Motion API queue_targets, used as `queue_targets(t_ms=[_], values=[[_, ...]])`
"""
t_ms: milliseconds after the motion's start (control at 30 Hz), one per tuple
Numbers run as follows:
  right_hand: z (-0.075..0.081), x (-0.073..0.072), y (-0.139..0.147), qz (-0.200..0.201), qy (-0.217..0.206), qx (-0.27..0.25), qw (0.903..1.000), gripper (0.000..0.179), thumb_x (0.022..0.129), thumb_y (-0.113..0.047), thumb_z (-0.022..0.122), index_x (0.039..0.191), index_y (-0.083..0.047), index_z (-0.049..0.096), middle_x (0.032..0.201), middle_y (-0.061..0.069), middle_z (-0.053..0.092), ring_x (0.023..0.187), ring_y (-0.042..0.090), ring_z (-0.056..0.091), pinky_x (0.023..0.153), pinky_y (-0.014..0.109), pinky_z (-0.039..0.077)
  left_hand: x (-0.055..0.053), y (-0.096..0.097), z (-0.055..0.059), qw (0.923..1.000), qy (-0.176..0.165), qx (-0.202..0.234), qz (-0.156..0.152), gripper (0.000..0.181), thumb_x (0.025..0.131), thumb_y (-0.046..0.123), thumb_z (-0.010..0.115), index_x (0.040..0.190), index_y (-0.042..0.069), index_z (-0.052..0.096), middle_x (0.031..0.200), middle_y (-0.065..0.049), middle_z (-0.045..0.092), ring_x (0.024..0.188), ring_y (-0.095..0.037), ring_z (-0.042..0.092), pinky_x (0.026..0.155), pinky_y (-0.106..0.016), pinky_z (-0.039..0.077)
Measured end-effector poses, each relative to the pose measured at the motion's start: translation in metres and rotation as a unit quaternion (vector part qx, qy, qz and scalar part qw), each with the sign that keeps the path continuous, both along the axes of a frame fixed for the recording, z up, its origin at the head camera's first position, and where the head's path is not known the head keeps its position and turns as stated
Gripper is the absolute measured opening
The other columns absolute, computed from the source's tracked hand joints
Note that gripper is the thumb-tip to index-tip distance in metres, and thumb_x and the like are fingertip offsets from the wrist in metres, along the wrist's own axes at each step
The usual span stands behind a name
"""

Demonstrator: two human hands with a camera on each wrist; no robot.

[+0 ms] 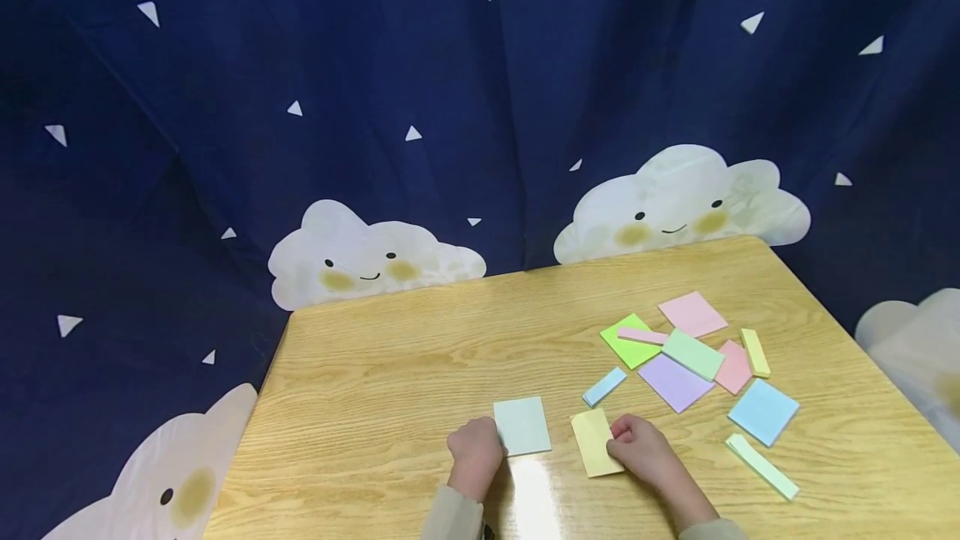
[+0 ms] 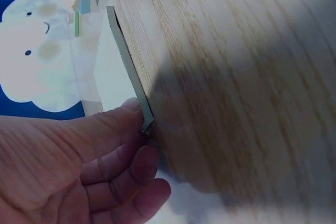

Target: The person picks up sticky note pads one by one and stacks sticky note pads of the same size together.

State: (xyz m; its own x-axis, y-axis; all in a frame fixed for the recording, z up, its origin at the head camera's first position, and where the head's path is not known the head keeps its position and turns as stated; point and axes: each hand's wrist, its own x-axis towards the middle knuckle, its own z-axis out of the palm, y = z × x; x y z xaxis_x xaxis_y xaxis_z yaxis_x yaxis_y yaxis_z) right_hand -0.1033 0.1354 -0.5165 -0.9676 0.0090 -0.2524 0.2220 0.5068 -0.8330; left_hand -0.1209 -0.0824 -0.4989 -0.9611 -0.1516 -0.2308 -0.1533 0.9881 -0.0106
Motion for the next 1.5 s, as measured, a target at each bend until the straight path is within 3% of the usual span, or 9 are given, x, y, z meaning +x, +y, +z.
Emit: queue_targets(t_ms=[433,833,1067,1200,1233,1333,1433,1500], values=[[-0.008,0.004,-0.014,0.011,0.012,0.02,0.9997,0.014,0.064,-0.001,0.058,0.077,-0.001,0.052,0.062,0.002,0.051,0.057,0.014,0.047,0.053,0.028,0.039,0.001,0.0,0.002,1.0,0.001,-0.002,-0.005,0.033,0.063,0.033,0.079,0.06,0.008,0.059,0.052,-0.002,0.051,0.049,-0.011,0.045,0.051,-0.029,0.042],[-0.007,0.006,-0.015,0.033,0.04,0.09,0.9946,0.013,0.062,-0.003,0.058,0.073,-0.004,0.05,0.06,0.0,0.048,0.056,0.013,0.044,0.052,0.029,0.037,-0.001,0.0,0.002,0.9999,-0.009,-0.001,-0.008,0.031,0.067,0.034,0.076,0.063,0.008,0.06,0.054,-0.002,0.053,0.051,-0.012,0.049,0.053,-0.03,0.042],[-0.005,0.006,-0.016,0.039,0.044,0.102,0.993,0.014,0.063,-0.003,0.058,0.074,-0.003,0.05,0.063,0.0,0.046,0.057,0.014,0.044,0.053,0.029,0.037,-0.001,-0.002,0.001,0.9999,-0.005,0.011,-0.006,0.028,0.067,0.031,0.076,0.063,0.008,0.059,0.055,-0.003,0.053,0.052,-0.014,0.051,0.054,-0.032,0.042],[-0.004,0.006,-0.015,0.041,0.047,0.104,0.9926,0.015,0.062,-0.003,0.059,0.074,-0.002,0.051,0.062,0.001,0.046,0.057,0.014,0.043,0.053,0.03,0.036,-0.006,-0.003,-0.013,0.9999,-0.013,0.004,-0.005,0.031,0.065,0.035,0.077,0.065,0.008,0.061,0.055,-0.003,0.053,0.052,-0.013,0.05,0.054,-0.033,0.043],[-0.004,0.006,-0.015,0.042,0.049,0.104,0.9925,0.015,0.062,-0.003,0.059,0.074,-0.002,0.05,0.062,0.001,0.045,0.057,0.014,0.043,0.052,0.03,0.036,-0.008,-0.005,-0.024,0.9999,-0.006,-0.002,-0.008,0.033,0.064,0.037,0.078,0.065,0.009,0.061,0.055,-0.002,0.053,0.051,-0.013,0.049,0.053,-0.033,0.042],[-0.003,0.007,-0.015,0.042,0.05,0.105,0.9923,0.015,0.062,-0.003,0.059,0.074,-0.003,0.05,0.062,0.001,0.045,0.056,0.014,0.043,0.052,0.029,0.036,-0.012,-0.007,-0.036,0.9999,-0.008,-0.011,-0.008,0.034,0.063,0.039,0.078,0.066,0.009,0.062,0.054,-0.002,0.053,0.05,-0.012,0.048,0.052,-0.032,0.041],[-0.003,0.007,-0.014,0.042,0.049,0.103,0.9926,0.015,0.062,-0.004,0.059,0.074,-0.003,0.05,0.062,0.001,0.045,0.056,0.014,0.043,0.052,0.029,0.036,-0.009,-0.006,-0.029,0.9999,-0.006,-0.006,-0.007,0.033,0.063,0.037,0.078,0.064,0.009,0.061,0.054,-0.002,0.053,0.05,-0.012,0.048,0.052,-0.032,0.042],[-0.002,0.008,-0.014,0.04,0.048,0.101,0.9929,0.015,0.062,-0.003,0.059,0.074,-0.003,0.05,0.062,0.001,0.045,0.056,0.014,0.043,0.052,0.029,0.036,-0.005,-0.003,-0.012,0.9999,-0.012,0.001,-0.007,0.033,0.065,0.036,0.077,0.063,0.008,0.061,0.053,-0.002,0.052,0.05,-0.012,0.048,0.052,-0.031,0.042]])
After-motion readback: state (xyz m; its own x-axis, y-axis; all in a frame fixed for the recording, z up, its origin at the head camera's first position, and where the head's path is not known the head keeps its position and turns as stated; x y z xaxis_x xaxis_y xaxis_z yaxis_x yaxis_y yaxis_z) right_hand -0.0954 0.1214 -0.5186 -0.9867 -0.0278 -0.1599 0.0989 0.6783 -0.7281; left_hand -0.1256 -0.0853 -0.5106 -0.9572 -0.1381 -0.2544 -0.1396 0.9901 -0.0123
